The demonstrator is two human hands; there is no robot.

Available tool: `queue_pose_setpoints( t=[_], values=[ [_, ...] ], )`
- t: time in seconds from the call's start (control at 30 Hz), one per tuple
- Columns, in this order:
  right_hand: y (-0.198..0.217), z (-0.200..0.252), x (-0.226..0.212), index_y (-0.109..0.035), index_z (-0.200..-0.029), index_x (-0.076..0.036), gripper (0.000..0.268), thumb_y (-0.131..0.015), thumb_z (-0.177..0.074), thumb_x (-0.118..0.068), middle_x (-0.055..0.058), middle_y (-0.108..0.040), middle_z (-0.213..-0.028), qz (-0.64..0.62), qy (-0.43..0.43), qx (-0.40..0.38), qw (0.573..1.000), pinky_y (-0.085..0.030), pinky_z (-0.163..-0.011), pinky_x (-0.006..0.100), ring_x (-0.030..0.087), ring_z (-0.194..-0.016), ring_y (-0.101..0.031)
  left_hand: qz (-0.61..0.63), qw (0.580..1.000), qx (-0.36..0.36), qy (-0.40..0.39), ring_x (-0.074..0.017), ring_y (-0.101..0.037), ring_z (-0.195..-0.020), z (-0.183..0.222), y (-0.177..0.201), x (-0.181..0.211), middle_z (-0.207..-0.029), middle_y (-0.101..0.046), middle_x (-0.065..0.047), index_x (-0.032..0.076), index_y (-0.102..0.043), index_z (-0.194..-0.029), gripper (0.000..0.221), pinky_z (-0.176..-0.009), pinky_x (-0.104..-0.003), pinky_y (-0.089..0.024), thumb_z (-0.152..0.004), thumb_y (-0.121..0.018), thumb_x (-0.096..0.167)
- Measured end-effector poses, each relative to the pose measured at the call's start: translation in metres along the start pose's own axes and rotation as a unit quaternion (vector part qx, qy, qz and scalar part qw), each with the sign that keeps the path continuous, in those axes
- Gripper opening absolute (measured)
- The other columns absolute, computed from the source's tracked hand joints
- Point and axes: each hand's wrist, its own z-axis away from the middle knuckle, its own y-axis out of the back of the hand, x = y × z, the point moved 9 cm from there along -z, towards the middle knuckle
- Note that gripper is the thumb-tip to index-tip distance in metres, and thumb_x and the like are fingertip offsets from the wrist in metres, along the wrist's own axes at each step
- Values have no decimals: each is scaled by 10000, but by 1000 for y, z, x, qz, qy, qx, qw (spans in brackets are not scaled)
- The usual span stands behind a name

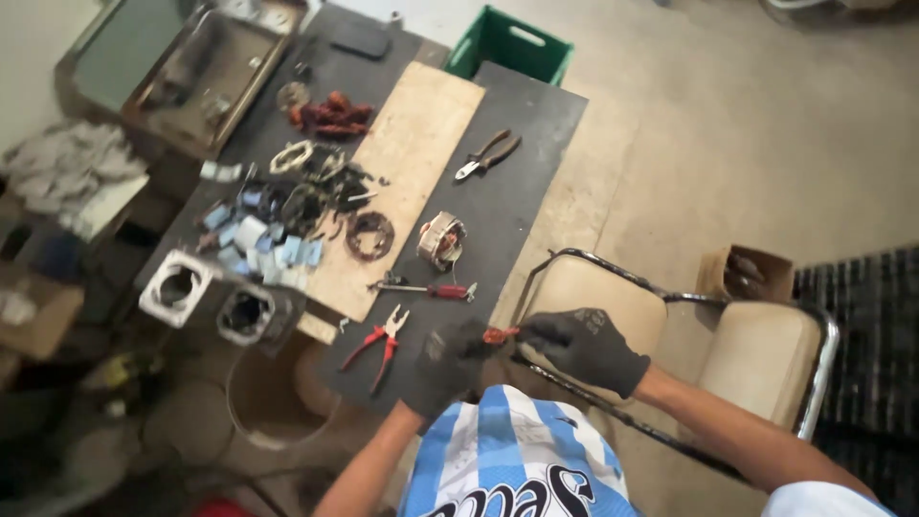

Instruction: Stripping insulation from wires and twisting them while repairing a motor stator at a workbench.

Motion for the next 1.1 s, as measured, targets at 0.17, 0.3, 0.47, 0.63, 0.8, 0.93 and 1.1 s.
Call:
queue_pose_setpoints(
  t=[0.17,0.3,0.47,0.63,0.8,0.93,1.1],
  values=[
    [-40,0,33,-729,-1011,-343,221,-745,-811,-437,-45,-778,-850,203,8,9,979,-603,-808,396,215,-866,-762,-51,998,-40,5,-253,-728,-755,-16,3,-23,-778,-740,-6,284,-797,-931,84,-711,-341,-582,-872,-742,258],
    [-41,10,20,-716,-1076,-398,274,-685,-807,-443,-64,-773,-855,234,11,-41,971,-605,-821,412,202,-869,-754,-79,996,-50,10,-221,-739,-742,-22,0,-34,-736,-743,36,328,-798,-876,44,-672,-310,-578,-834,-796,341],
    [-27,3,40,-693,-1124,-368,342,-689,-826,-535,-33,-779,-896,147,-29,25,988,-589,-779,471,266,-898,-750,-216,975,19,36,-357,-692,-662,-27,10,31,-658,-709,-94,189,-788,-793,132,-623,-472,-554,-772,-816,316],
    [-27,4,59,-702,-1027,-382,190,-607,-920,-507,-85,-753,-805,188,-15,17,982,-524,-672,382,189,-792,-731,-209,959,-146,-126,-312,-679,-674,-3,-20,25,-957,-743,-3,243,-733,-1009,145,-608,-452,-504,-914,-654,319],
    [-28,-2,69,-673,-1096,-428,282,-641,-851,-563,-99,-770,-880,167,-18,-57,984,-601,-811,442,216,-921,-750,-312,934,-81,-156,-197,-705,-761,-41,-9,22,-893,-703,126,404,-735,-938,105,-646,-346,-565,-837,-746,380],
    [-22,-2,51,-717,-1135,-385,385,-737,-773,-512,-28,-776,-849,128,77,-33,988,-604,-783,441,250,-882,-758,-159,982,-99,21,-229,-749,-799,-50,-17,9,-839,-736,84,348,-787,-858,42,-800,-341,-586,-840,-794,311],
    [-6,-8,43,-742,-1129,-373,326,-757,-820,-475,-37,-787,-854,-23,46,9,999,-609,-783,394,241,-910,-761,58,990,-47,120,-195,-721,-760,-36,-40,-54,-750,-739,-5,239,-839,-904,39,-782,-328,-572,-870,-820,245]
  ],
)
